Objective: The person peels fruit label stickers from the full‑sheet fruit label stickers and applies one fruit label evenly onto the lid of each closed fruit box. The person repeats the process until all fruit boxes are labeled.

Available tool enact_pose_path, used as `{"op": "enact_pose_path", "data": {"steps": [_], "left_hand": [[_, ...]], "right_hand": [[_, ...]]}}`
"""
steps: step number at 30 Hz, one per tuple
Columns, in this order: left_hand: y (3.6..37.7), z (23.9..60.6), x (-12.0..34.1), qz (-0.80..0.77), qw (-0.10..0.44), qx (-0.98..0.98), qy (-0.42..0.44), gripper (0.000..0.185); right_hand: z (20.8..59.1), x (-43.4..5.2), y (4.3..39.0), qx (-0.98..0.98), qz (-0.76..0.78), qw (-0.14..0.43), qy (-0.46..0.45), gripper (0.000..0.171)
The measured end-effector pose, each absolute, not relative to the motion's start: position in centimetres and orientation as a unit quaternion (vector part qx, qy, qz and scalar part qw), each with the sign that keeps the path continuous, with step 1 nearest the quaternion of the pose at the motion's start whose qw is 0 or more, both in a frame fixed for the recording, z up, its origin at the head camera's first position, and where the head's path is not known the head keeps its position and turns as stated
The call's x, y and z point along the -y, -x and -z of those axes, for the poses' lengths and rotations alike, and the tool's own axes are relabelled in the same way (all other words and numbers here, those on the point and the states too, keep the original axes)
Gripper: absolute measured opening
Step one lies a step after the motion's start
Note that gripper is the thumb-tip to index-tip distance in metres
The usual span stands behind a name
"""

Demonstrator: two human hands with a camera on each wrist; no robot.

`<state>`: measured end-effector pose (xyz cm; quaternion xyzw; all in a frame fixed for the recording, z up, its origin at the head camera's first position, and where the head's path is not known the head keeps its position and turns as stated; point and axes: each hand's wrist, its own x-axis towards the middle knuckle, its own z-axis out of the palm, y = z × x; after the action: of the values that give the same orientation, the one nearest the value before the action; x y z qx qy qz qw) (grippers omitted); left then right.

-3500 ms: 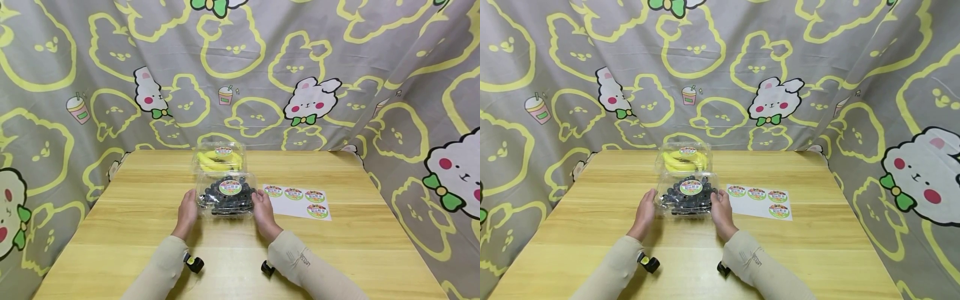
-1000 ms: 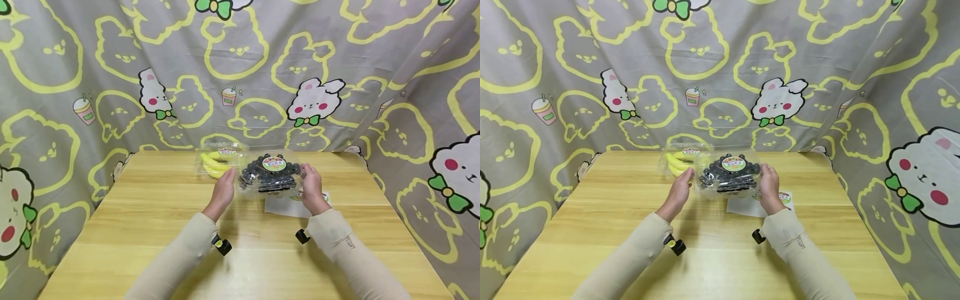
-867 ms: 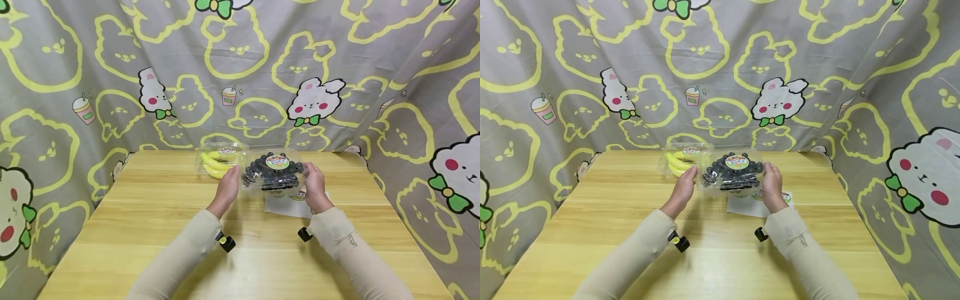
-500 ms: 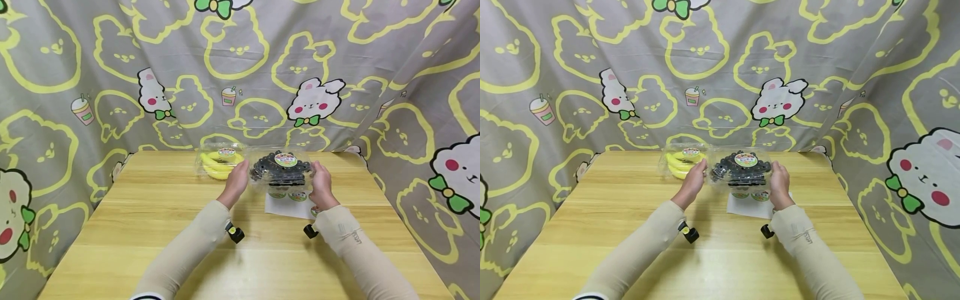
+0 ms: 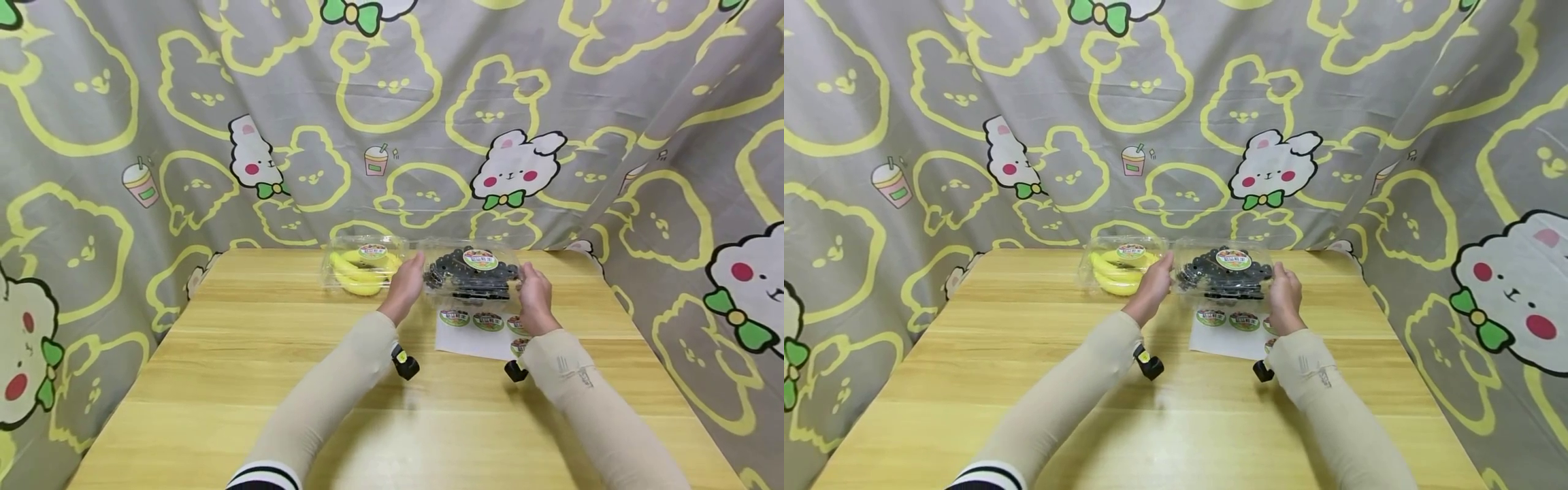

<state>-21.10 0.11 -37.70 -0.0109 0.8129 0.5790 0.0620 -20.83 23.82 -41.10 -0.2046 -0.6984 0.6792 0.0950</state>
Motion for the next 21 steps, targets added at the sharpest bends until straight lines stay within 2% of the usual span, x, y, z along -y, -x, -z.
{"op": "enact_pose_path", "data": {"steps": [7,14,19,21], "left_hand": [[22.5,38.8,-1.1,-0.568,0.070,-0.820,0.018,0.077],[23.8,39.6,-1.7,-0.574,0.070,-0.816,0.019,0.071],[24.8,39.9,-2.3,-0.595,0.073,-0.800,0.027,0.067],[25.1,40.1,-2.4,-0.602,0.082,-0.794,0.030,0.067]], "right_hand": [[42.0,-24.6,22.0,0.693,-0.694,0.099,0.169,0.023],[42.8,-25.2,23.1,0.677,-0.711,0.086,0.168,0.033],[43.2,-25.7,24.0,0.671,-0.720,0.078,0.157,0.024],[43.4,-25.8,24.2,0.674,-0.719,0.070,0.156,0.027]]}}
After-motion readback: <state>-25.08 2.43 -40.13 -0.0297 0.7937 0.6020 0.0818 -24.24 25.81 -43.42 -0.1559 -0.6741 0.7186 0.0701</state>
